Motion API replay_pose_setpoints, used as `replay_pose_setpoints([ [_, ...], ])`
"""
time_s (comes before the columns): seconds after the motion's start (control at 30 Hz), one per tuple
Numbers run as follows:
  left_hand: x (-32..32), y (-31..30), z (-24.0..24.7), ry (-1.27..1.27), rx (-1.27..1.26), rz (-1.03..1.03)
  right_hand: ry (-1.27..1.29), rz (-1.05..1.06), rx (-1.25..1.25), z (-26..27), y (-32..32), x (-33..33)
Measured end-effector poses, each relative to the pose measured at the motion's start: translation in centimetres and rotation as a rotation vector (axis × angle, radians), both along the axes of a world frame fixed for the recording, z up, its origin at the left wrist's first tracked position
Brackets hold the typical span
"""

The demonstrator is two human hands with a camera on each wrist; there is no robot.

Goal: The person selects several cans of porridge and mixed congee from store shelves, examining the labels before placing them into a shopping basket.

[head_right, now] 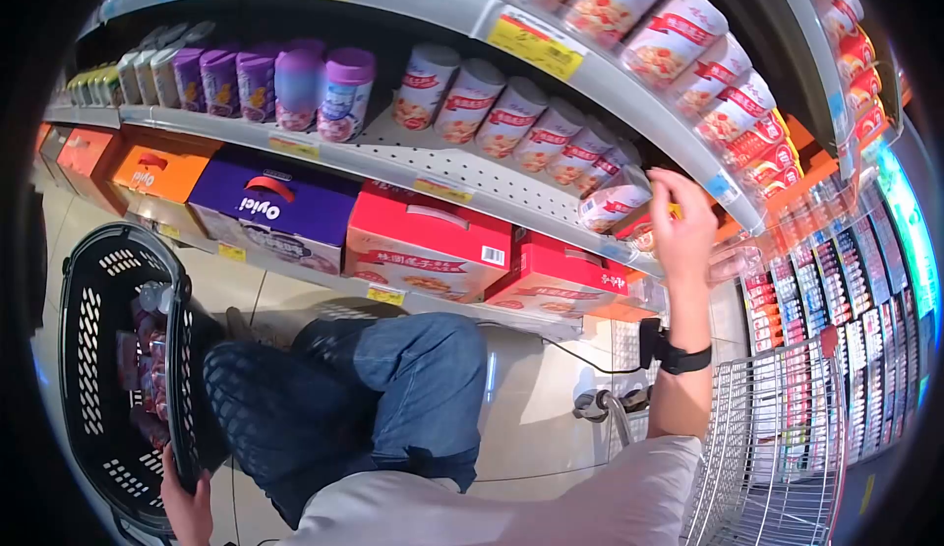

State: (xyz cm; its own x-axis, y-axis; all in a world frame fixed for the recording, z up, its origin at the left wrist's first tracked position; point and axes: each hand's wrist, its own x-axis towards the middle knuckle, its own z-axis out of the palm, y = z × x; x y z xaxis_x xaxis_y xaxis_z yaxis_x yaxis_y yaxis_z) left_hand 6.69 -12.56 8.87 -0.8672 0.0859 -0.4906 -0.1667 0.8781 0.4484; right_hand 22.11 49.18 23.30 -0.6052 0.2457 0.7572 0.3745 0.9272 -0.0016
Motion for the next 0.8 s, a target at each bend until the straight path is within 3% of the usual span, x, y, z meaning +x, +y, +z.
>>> replay_pose_setpoints([
  [0.1,0.1,-0.8,-1.2,-0.046,-0.082,0.021,-0.095,-0.114,-0.005,-1.4,-0.3,-0.9],
  [0.17,1.1,-3.2,-5.3,0.298,0.117,-0.004,-0.126,-0.213,0.016,-2.9,1.1,-0.9],
  [0.23,1.0,-3.3,-5.5,0.303,0.101,0.000,-0.157,-0.297,0.038,-4.3,2.5,-1.2],
  [0.3,0.9,-3.3,-5.5,0.349,0.085,-0.025,-0.332,-0.664,0.146,-5.4,3.6,-1.6],
  [0.37,0.8,-2.4,-4.1,0.317,0.084,-0.023,-0.289,-0.691,0.327,-6.3,5.0,-1.9],
  [0.4,0.8,-2.5,-4.3,0.376,0.104,-0.045,-0.392,-0.736,0.326,-5.9,4.9,-2.1],
  [0.43,1.0,-2.8,-4.8,0.426,0.116,-0.059,-0.314,-0.671,0.409,-6.2,5.3,-2.2],
  [0.5,0.9,-2.8,-4.3,0.396,0.120,-0.047,-0.380,-0.666,0.253,-5.8,6.2,-2.5],
  [0.57,0.9,-3.0,-4.1,0.384,0.118,-0.027,-0.178,-0.366,0.074,-5.7,5.8,-3.0],
  [0.63,0.9,-3.1,-3.7,0.309,0.113,0.014,-0.131,-0.052,-0.012,-6.5,9.5,-2.4],
  [0.67,0.9,-3.3,-4.0,0.337,0.115,0.016,-0.108,-0.060,0.008,-7.2,10.8,-1.9],
  [0.7,1.0,-3.5,-4.2,0.365,0.122,0.010,-0.155,-0.226,0.031,-7.1,9.3,-2.0],
  [0.8,0.7,-3.9,-4.0,0.350,0.137,-0.023,-0.191,-0.056,0.147,-6.7,2.2,-3.8],
])
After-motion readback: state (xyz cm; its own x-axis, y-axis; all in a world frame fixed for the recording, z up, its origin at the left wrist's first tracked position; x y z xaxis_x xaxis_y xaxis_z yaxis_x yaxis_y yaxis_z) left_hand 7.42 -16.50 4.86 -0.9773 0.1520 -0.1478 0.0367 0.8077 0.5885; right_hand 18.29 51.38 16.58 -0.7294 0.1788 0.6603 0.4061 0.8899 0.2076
